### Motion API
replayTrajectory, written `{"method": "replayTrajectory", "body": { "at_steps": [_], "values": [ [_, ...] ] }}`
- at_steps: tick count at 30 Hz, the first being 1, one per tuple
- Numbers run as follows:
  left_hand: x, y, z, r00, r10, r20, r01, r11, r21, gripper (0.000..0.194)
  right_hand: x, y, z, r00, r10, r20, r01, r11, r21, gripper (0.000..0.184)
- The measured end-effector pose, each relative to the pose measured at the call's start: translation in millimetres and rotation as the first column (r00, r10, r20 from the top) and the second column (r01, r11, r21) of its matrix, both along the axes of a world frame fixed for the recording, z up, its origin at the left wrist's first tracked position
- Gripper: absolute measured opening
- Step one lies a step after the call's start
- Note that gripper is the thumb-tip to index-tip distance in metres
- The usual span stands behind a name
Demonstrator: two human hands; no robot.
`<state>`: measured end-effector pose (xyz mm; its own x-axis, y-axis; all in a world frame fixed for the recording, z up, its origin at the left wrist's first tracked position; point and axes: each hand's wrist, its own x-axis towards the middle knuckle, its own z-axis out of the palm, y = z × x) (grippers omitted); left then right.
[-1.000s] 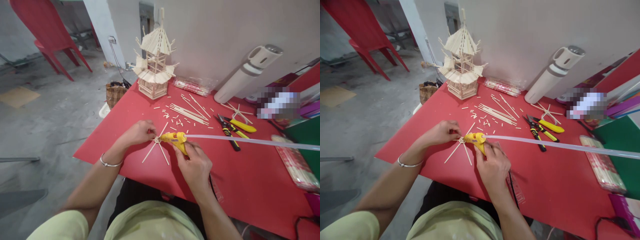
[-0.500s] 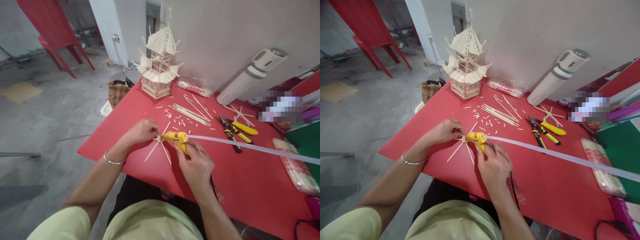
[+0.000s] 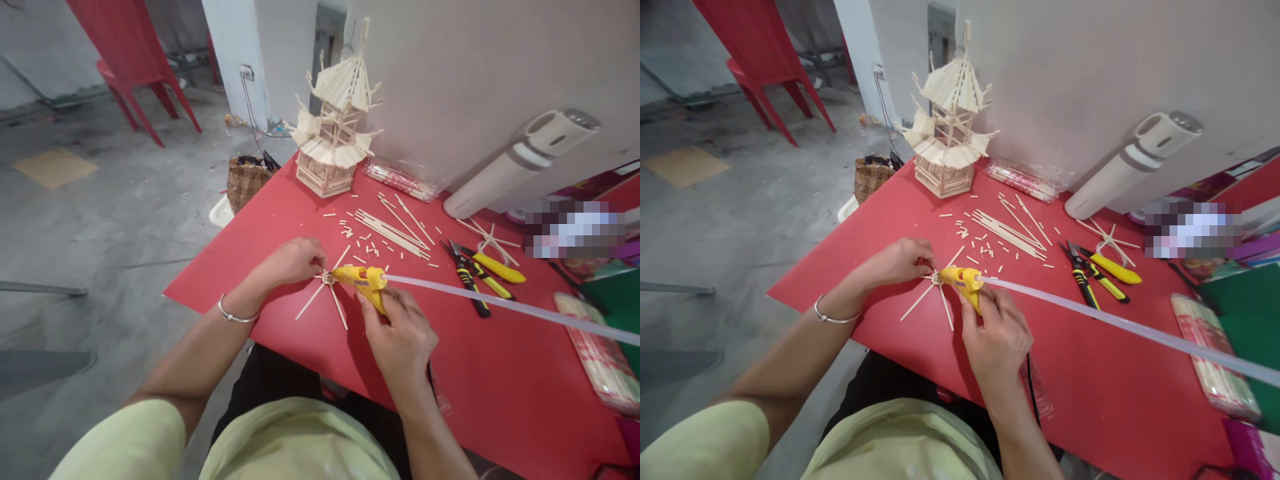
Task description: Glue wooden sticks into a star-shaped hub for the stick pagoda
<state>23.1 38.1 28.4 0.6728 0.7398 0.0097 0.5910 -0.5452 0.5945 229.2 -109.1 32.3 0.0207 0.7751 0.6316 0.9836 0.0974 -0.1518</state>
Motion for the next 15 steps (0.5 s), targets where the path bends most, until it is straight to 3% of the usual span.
{"method": "replayTrajectory", "body": {
  "at_steps": [15],
  "values": [
    [3.4,-3.6,2.8,0.999,0.02,-0.037,-0.02,1.0,-0.015,0.019,0.5,-0.5,-0.8,1.0,0.012,-0.003,-0.012,1.0,-0.012,0.019]
  ]
}}
